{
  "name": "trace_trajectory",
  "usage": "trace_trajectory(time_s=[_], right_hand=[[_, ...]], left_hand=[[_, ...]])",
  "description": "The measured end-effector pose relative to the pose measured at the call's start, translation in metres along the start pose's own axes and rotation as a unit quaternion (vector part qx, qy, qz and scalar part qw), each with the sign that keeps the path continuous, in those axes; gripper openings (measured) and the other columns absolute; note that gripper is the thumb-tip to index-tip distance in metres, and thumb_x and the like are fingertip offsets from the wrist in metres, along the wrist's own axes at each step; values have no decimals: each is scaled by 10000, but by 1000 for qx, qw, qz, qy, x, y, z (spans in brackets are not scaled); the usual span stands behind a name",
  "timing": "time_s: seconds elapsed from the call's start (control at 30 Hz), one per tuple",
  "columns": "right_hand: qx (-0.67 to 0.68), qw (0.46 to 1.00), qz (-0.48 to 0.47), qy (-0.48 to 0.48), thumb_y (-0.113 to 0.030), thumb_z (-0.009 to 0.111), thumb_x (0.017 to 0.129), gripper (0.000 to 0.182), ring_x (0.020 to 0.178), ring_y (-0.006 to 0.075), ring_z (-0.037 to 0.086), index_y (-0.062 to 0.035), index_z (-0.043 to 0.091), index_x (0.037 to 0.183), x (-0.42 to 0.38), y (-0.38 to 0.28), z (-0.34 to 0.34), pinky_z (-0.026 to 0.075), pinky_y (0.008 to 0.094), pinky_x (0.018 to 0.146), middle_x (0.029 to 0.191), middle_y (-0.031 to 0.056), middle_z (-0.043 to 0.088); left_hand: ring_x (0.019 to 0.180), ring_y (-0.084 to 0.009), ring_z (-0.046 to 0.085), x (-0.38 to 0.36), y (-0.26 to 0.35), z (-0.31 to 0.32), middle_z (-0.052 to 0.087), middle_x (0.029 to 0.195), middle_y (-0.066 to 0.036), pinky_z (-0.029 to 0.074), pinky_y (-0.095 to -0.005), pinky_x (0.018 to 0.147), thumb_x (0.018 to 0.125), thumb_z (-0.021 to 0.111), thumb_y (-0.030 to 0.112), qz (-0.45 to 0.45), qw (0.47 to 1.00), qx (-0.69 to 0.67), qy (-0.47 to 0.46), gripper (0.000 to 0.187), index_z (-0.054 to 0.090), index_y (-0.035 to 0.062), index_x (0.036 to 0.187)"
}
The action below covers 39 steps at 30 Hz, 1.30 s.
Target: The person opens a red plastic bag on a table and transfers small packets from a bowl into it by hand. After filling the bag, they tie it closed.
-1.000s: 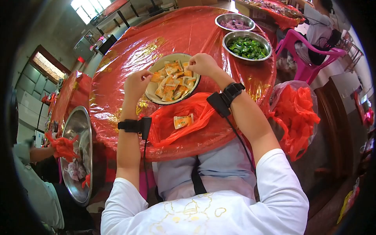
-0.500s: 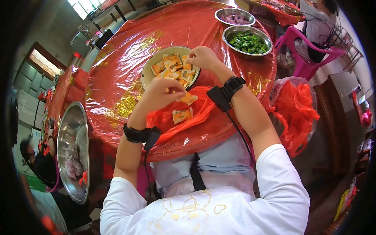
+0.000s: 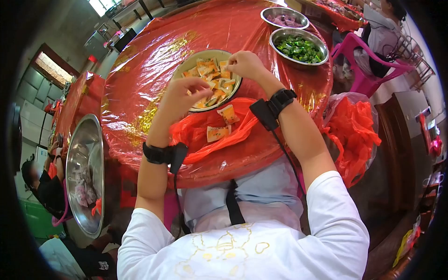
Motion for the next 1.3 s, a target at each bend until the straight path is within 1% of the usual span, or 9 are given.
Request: trace_trajectory(time_s=[0.07, 0.17, 0.3, 0.47, 0.7, 0.8, 1.0, 1.07, 1.3], right_hand=[[1, 1000, -4, -1, -299, 661, 737, 229, 733, 277, 636, -81, 695, 801, 0, 0, 1, 486, 365, 677, 735, 124, 649], [-12, 1000, -2, -3, -308, 664, 741, 241, 727, 276, 637, -76, 693, 800, 0, -2, 0, 484, 366, 671, 732, 123, 649], [-5, 1000, 1, -5, -311, 666, 745, 245, 715, 272, 636, -72, 691, 796, 0, -1, 1, 481, 365, 660, 720, 119, 646], [2, 1000, -5, -4, -308, 667, 744, 241, 692, 271, 632, -71, 690, 784, 1, 0, 2, 477, 368, 644, 697, 119, 639], [-5, 1000, -9, -3, -303, 666, 743, 232, 680, 273, 628, -74, 687, 774, 1, 1, 3, 471, 373, 629, 685, 126, 630], [-6, 1000, -7, -7, -304, 665, 743, 236, 684, 275, 628, -71, 687, 776, 1, 1, 3, 472, 373, 631, 690, 128, 631], [-3, 1000, -14, -5, -300, 661, 739, 234, 704, 280, 631, -72, 692, 782, 0, -1, 2, 480, 374, 647, 710, 133, 637], [-5, 1000, -14, -2, -296, 659, 736, 228, 708, 281, 632, -75, 694, 782, -1, -1, 2, 482, 373, 651, 714, 133, 638], [-22, 1000, -11, -1, -297, 646, 729, 227, 718, 280, 635, -82, 698, 779, -2, -4, 0, 487, 379, 662, 723, 121, 648]], left_hand=[[626, -134, 570, 1, -23, -23, 656, 720, -60, 459, -282, 588, 762, 709, 214, -82, 991, 78, 68, 215, 680, 32, 873], [703, -203, 618, -1, -52, -31, 664, 782, -104, 484, -326, 644, 723, 728, 275, -95, 971, 209, 71, 304, 687, 37, 908], [877, -276, 632, -2, -73, -19, 667, 894, -127, 475, -394, 786, 683, 710, 383, -129, 958, 257, 4, 418, 685, 86, 976], [1112, -283, 510, 0, -66, 2, 602, 1089, -120, 334, -433, 965, 670, 716, 423, -79, 968, 234, -39, 532, 636, 108, 1091], [1103, -284, 512, 7, -68, 15, 595, 1062, -134, 394, -404, 932, 725, 713, 351, -37, 975, 211, -67, 495, 595, 85, 1125], [1054, -296, 537, 6, -66, 10, 595, 1052, -137, 426, -395, 889, 738, 707, 262, -61, 976, 206, -42, 356, 600, 72, 1020], [807, -310, 634, 5, -64, -8, 641, 875, -142, 504, -385, 699, 713, 719, 186, -85, 992, 93, 25, 275, 600, 36, 909], [681, -234, 637, 5, -48, -21, 643, 748, -86, 501, -339, 622, 729, 726, 176, -63, 991, 75, 89, 245, 593, 31, 876], [661, -84, 579, -4, 1, -21, 624, 752, 2, 467, -245, 587, 748, 738, 153, -17, 987, -155, 49, 208, 590, 48, 849]])
Point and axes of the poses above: each hand's wrist, its own x-axis towards the middle knuckle, its own z-axis out of the palm, y = z × x, the point moved 5 cm from there along x, towards the middle knuckle
